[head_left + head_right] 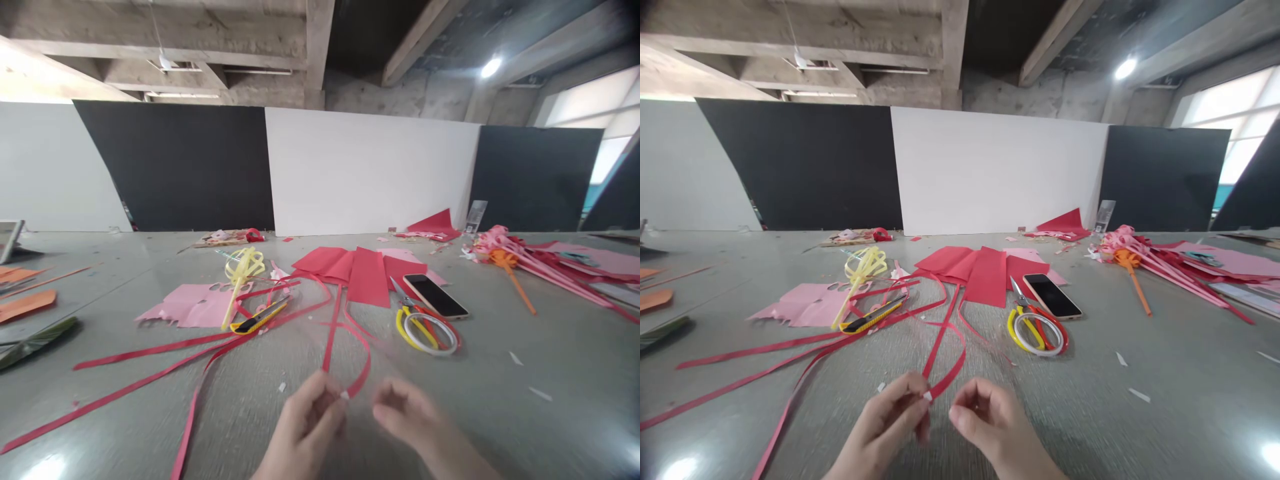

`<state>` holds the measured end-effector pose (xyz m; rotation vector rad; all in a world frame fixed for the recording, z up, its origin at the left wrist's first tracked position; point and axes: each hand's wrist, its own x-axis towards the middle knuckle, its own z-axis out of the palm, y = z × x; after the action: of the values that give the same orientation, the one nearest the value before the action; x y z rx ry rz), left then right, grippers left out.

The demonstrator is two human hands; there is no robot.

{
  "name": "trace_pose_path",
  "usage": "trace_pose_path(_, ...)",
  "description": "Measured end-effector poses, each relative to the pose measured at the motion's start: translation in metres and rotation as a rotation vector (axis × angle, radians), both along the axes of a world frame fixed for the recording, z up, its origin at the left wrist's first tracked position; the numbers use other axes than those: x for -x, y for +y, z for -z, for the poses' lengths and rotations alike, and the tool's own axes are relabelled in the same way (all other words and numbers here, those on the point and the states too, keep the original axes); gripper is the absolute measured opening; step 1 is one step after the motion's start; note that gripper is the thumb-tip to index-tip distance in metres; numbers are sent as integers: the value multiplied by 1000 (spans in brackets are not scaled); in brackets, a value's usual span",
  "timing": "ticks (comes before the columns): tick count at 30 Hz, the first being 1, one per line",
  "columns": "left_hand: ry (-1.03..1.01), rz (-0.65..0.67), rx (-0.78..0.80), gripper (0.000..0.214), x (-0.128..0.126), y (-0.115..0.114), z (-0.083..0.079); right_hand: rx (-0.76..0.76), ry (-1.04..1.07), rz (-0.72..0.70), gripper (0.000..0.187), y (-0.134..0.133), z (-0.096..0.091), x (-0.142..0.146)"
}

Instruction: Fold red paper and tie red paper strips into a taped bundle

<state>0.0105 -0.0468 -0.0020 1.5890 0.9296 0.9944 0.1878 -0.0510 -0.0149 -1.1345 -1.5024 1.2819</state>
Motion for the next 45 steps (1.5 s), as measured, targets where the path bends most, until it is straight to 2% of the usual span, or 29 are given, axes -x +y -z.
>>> trace_pose_path(2,6,-48,-95,16,3,5,-13,-148,-77,111,22,4,1,-4)
trace_pose_path(4,21,-42,-149,13,2,11,-31,-361,-202,213,48,7,-3,-6)
trace_pose_path(5,36,-10,-165,12,0,14,-40,-469,-273,221,63,8,-6,-7)
trace_pose_path(7,76,145,-176,9,-8,20,-60,-637,-375,163,81,12,-13,-9)
trace_pose_path(8,105,265,-173,9,-15,23,-70,-679,-393,134,81,15,-17,-10)
trace_pose_path(10,124,413,-159,8,-28,29,-90,-699,-400,157,64,22,-26,-18)
trace_pose_path(11,100,428,-181,8,-35,33,-99,-698,-400,228,51,27,-32,-25)
trace_pose_path(13,25,399,-270,6,-45,41,-117,-762,-454,478,28,37,-45,-46)
trace_pose_path(15,-44,376,-359,8,-47,50,-133,-933,-522,771,12,46,-57,-73)
trace_pose_path(17,4,387,-402,9,-39,61,-144,-1122,-643,948,7,52,-67,-101)
trace_pose_path(18,78,385,-417,9,-32,67,-147,-1201,-732,967,8,54,-71,-112)
trace_pose_path(19,164,384,-421,9,-24,73,-147,-1237,-847,941,7,55,-73,-120)
trace_pose_path(20,281,392,-415,10,-15,79,-146,-1202,-959,849,13,55,-74,-125)
trace_pose_path(22,441,464,-376,8,1,90,-137,-1057,-1059,563,46,53,-74,-124)
trace_pose_path(24,561,543,-344,5,13,95,-123,-855,-989,225,88,47,-71,-109)
trace_pose_path(25,605,559,-339,6,16,96,-115,-765,-904,82,94,43,-68,-97)
trace_pose_path(26,640,568,-338,6,17,95,-107,-673,-818,-16,93,38,-65,-84)
trace_pose_path(28,685,575,-338,7,16,90,-90,-570,-648,-134,69,27,-57,-53)
trace_pose_path(30,710,578,-327,7,13,82,-77,-496,-530,-147,41,16,-47,-25)
trace_pose_path(33,728,559,-290,7,9,70,-64,-382,-397,-110,20,7,-28,5)
trace_pose_path(38,724,552,-221,6,9,61,-53,-181,-186,-79,14,4,-5,15)
trace_pose_path(41,715,519,-193,8,9,61,-49,-117,-124,-101,18,2,-2,16)
trace_pose_path(45,706,507,-178,10,4,59,-45,-82,-121,-38,26,1,0,18)
